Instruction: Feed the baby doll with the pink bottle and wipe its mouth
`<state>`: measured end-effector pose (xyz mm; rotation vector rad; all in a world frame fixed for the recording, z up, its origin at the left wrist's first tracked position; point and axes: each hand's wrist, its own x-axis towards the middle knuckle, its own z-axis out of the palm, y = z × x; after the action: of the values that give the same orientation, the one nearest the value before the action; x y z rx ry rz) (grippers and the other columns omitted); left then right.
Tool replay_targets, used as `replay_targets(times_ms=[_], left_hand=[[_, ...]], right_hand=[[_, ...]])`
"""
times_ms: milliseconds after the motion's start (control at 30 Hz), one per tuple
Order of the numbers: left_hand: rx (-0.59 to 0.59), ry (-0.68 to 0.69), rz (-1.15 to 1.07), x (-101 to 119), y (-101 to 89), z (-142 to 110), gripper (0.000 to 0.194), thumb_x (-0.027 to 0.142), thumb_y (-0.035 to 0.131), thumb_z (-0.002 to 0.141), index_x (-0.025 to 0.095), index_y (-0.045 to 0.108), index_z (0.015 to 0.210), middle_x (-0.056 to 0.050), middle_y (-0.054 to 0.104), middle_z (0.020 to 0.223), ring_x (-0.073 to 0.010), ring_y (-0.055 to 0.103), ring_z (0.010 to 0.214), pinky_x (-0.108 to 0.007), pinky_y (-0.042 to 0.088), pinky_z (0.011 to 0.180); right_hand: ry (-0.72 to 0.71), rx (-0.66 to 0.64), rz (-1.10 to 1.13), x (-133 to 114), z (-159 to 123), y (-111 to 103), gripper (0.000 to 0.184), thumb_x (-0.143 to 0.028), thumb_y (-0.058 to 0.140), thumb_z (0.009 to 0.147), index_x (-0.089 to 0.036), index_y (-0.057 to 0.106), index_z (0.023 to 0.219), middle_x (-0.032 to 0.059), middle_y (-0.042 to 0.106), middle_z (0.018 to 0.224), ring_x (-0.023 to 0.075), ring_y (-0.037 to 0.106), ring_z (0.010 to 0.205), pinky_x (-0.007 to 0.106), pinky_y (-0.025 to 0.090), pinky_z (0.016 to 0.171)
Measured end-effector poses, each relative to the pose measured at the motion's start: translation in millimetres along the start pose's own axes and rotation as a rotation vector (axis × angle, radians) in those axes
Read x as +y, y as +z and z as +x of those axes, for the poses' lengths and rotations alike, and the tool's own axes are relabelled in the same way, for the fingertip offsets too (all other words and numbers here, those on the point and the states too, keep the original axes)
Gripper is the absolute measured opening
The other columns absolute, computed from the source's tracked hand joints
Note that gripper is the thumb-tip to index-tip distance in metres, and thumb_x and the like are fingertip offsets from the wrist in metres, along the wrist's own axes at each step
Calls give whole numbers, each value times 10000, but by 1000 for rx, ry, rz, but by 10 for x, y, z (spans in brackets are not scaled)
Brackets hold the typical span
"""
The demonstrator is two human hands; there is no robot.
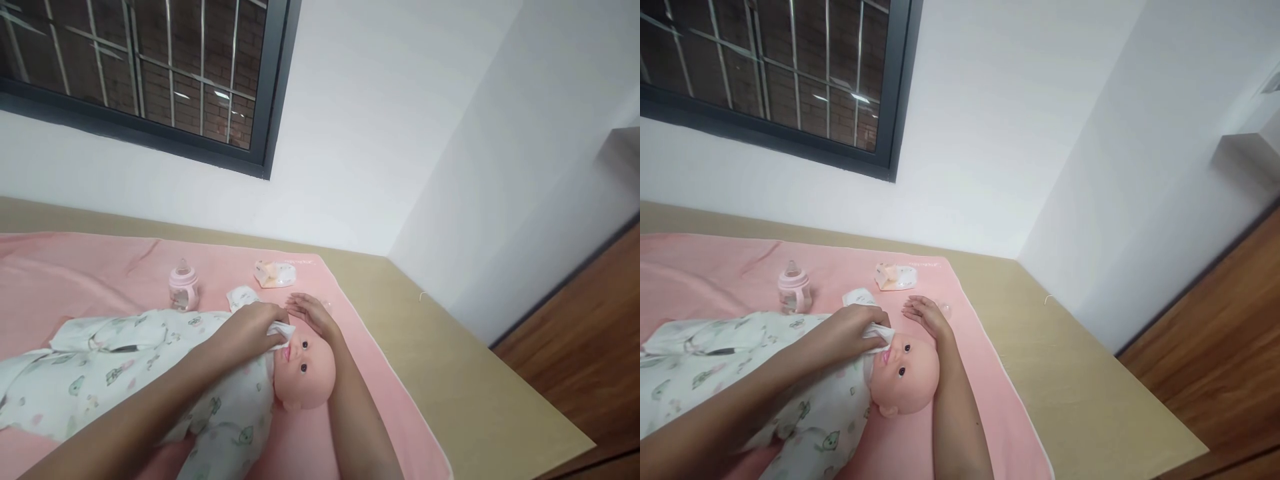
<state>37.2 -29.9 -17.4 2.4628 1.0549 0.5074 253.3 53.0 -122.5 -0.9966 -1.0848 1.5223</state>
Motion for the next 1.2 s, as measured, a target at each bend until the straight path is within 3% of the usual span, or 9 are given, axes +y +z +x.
replay_targets(times_ms=[400, 900, 1200], left_hand=[[63, -19, -27, 16, 56, 1, 164, 197, 496, 734, 200, 625, 835, -40, 678, 948, -236, 596, 880, -320, 408, 727], [-39, 10, -108, 176, 19, -83, 139, 218, 492, 691, 200, 617, 749, -4, 664, 798, -207, 596, 778, -275, 387, 655], [7, -6, -94, 195, 7, -65, 150, 238, 491, 725, 201, 628, 772, -14, 664, 834, -224, 598, 819, -289, 401, 699]], right_hand=[[-13, 18, -41, 25, 26, -7, 273, -296, 716, 686, -163, 626, 908, 69, 672, 879, 171, 647, 834, 356, 502, 898], [-14, 3, -44, 61, 49, -29, 293, -330, 729, 682, -164, 624, 899, 65, 673, 876, 185, 657, 845, 389, 489, 943], [-16, 12, -51, 67, 63, -26, 275, -306, 720, 676, -166, 626, 894, 62, 675, 876, 178, 653, 819, 372, 500, 916]])
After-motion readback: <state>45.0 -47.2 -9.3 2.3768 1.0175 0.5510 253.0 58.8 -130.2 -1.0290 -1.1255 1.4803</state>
